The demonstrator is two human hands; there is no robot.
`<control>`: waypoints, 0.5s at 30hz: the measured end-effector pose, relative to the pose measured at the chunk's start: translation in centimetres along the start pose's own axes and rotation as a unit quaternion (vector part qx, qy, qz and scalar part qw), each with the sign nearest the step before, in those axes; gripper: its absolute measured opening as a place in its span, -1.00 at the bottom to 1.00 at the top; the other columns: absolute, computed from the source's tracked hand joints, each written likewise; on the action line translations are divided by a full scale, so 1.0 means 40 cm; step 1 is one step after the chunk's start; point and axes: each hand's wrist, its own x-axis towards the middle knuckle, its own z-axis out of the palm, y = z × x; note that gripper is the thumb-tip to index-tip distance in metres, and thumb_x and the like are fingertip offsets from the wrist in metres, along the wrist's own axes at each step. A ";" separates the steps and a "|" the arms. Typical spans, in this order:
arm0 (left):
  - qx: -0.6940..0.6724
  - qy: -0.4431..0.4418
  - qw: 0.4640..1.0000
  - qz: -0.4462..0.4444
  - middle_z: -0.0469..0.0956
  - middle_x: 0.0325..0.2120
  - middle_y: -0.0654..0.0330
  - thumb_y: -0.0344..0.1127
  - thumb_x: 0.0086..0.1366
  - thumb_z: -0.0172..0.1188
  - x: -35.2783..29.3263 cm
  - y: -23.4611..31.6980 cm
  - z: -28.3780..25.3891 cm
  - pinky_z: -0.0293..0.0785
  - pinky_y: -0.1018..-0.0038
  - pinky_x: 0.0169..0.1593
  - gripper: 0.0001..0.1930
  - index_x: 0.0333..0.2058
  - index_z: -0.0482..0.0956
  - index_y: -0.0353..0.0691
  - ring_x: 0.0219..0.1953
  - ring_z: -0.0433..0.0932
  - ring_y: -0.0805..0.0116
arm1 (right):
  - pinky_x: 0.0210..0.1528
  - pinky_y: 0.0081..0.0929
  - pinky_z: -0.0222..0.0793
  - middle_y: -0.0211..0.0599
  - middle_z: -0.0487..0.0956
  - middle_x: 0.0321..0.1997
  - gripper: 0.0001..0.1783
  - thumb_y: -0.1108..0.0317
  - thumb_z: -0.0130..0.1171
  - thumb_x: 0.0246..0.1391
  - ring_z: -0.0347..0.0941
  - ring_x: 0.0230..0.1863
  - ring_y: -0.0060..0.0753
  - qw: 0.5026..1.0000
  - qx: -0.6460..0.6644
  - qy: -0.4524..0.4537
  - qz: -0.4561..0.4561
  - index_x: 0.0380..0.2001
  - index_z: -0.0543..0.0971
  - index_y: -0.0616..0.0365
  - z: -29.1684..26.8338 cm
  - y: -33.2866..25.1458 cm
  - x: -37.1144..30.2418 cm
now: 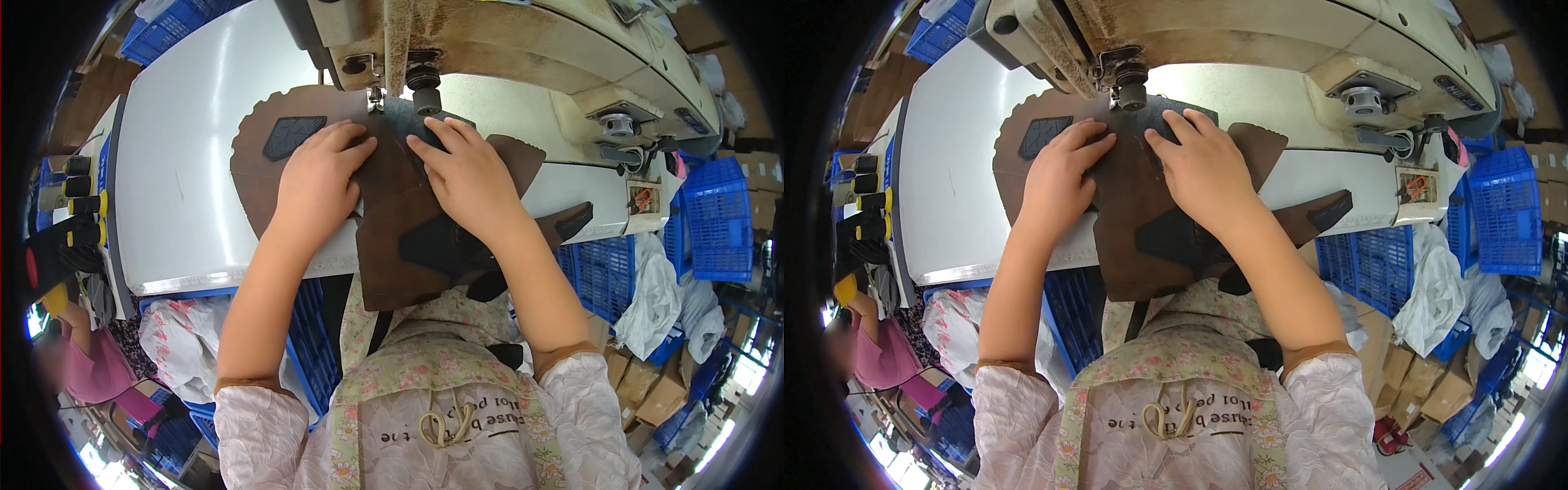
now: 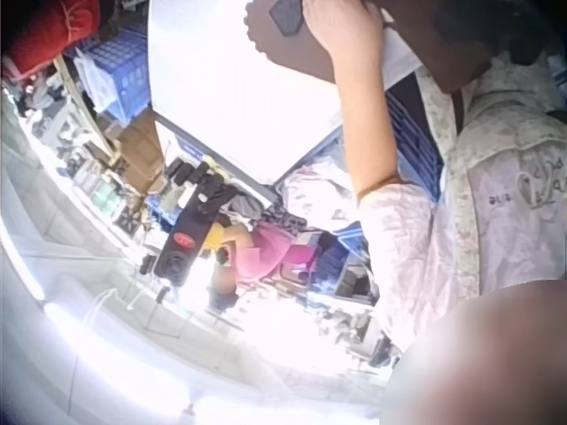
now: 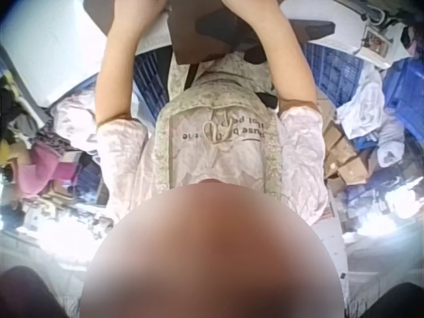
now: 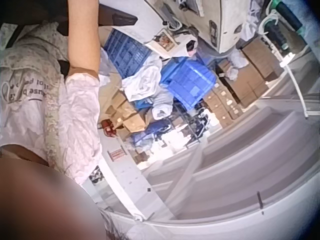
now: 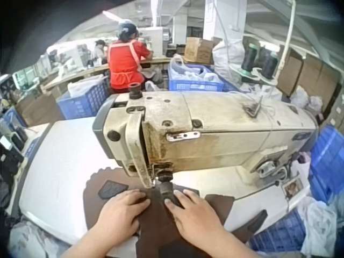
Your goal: The recorder uses a sewing machine to stitch together various shoe components, alternating between different pieces and occasionally using scissors to trim thread.
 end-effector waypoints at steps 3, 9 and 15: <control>0.014 -0.001 1.000 0.001 0.51 0.03 0.12 -0.66 -0.13 0.07 0.002 -0.001 -0.004 0.38 0.27 0.20 -0.43 -0.05 0.63 -0.21 0.15 0.44 0.12 | 0.19 -0.19 0.38 -0.08 0.46 0.19 -0.57 0.43 0.17 0.02 0.33 0.25 0.00 1.000 0.012 -0.004 -0.005 0.03 0.58 0.09 -0.004 0.002 -0.003; 0.050 -0.001 0.999 0.002 0.48 -0.25 0.14 -0.65 -0.14 0.13 0.003 0.001 -0.017 0.40 0.29 0.01 -0.42 -0.06 0.67 -0.11 -0.11 0.47 0.18 | 0.19 -0.19 0.39 -0.06 0.46 0.20 -0.57 0.42 0.16 0.04 0.32 0.27 0.01 1.000 0.004 -0.006 -0.003 0.04 0.57 0.09 0.001 -0.005 -0.004; 0.106 -0.010 0.994 0.005 0.46 -0.42 0.21 -0.59 -0.08 0.15 0.015 -0.018 -0.027 0.35 0.33 -0.07 -0.42 -0.01 0.65 -0.01 -0.23 0.45 0.21 | 0.22 -0.21 0.34 -0.12 0.45 0.22 -0.58 0.39 0.17 0.09 0.32 0.26 -0.02 1.000 0.002 -0.009 0.014 0.06 0.57 0.05 0.006 -0.021 -0.001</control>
